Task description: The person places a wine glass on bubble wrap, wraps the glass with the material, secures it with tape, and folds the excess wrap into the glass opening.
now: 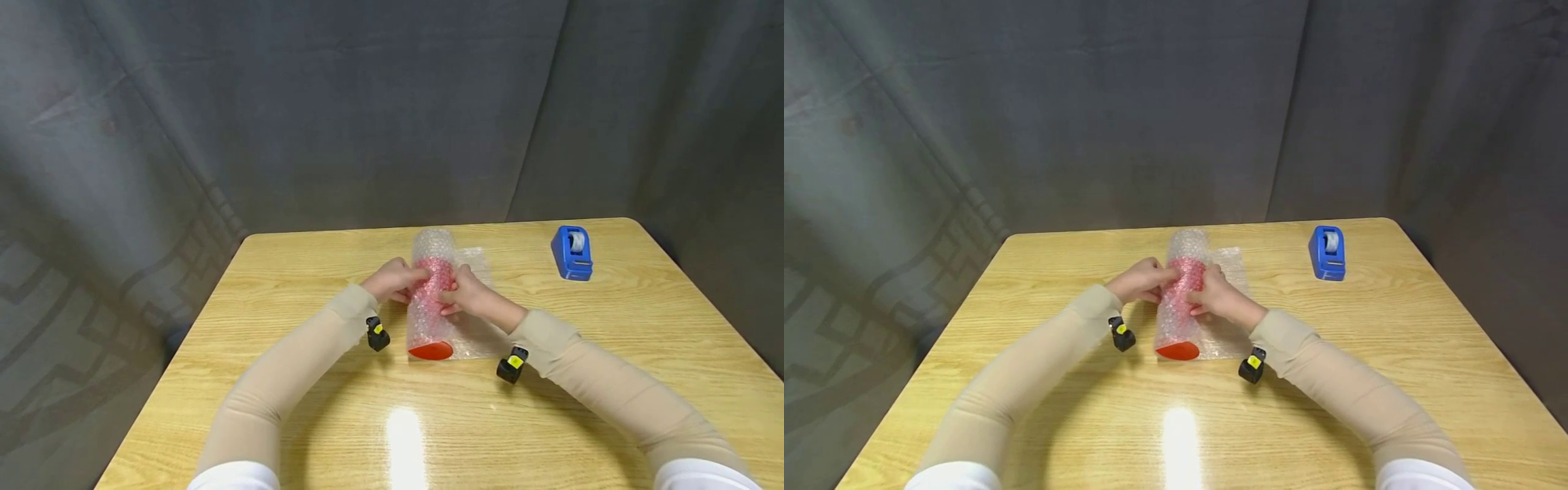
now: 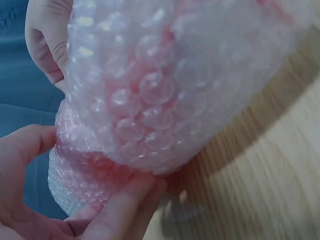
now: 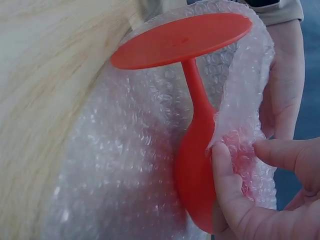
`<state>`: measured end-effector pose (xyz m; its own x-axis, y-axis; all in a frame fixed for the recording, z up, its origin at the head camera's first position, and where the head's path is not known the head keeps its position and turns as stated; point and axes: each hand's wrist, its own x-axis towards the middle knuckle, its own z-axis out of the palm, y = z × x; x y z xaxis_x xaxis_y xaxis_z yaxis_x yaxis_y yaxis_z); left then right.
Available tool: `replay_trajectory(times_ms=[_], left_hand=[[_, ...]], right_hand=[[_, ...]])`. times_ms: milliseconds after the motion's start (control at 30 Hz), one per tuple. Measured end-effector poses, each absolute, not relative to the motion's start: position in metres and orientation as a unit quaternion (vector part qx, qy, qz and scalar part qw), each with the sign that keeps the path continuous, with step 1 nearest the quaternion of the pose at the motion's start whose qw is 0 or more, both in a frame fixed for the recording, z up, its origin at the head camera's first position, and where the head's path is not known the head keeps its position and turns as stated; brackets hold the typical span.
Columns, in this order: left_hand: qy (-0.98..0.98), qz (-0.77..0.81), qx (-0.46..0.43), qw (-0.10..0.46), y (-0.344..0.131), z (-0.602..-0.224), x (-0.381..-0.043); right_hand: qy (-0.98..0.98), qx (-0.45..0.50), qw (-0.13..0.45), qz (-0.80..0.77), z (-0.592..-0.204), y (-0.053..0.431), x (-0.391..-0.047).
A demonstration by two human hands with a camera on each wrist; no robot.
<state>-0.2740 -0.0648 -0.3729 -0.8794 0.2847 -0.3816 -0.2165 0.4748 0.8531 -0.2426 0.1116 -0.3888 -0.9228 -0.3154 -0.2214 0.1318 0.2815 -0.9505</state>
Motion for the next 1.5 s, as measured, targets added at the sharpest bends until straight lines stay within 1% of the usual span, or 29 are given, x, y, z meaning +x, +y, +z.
replay_trajectory(times_ms=[400, 600, 767, 900, 1267, 1367, 1500], left_hand=[[0.870, 0.460, 0.030, 0.173, -0.056, -0.371, -0.271], [0.897, 0.416, 0.029, 0.145, -0.049, -0.368, -0.268], [0.902, 0.404, 0.016, 0.149, -0.047, -0.365, -0.268], [0.905, 0.397, 0.012, 0.153, -0.046, -0.366, -0.269], [0.907, 0.394, 0.021, 0.146, -0.046, -0.368, -0.267], [0.886, 0.432, 0.014, 0.167, -0.048, -0.367, -0.268], [0.845, 0.490, 0.020, 0.212, -0.054, -0.365, -0.268]], right_hand=[[0.738, -0.060, 0.255, -0.622, -0.390, 0.122, -0.246], [0.732, -0.048, 0.272, -0.623, -0.387, 0.124, -0.245], [0.738, -0.040, 0.270, -0.617, -0.387, 0.124, -0.244], [0.750, -0.045, 0.256, -0.608, -0.390, 0.124, -0.244], [0.756, -0.051, 0.245, -0.605, -0.393, 0.124, -0.245], [0.752, -0.049, 0.247, -0.609, -0.393, 0.123, -0.246], [0.753, -0.048, 0.250, -0.607, -0.392, 0.124, -0.245]])
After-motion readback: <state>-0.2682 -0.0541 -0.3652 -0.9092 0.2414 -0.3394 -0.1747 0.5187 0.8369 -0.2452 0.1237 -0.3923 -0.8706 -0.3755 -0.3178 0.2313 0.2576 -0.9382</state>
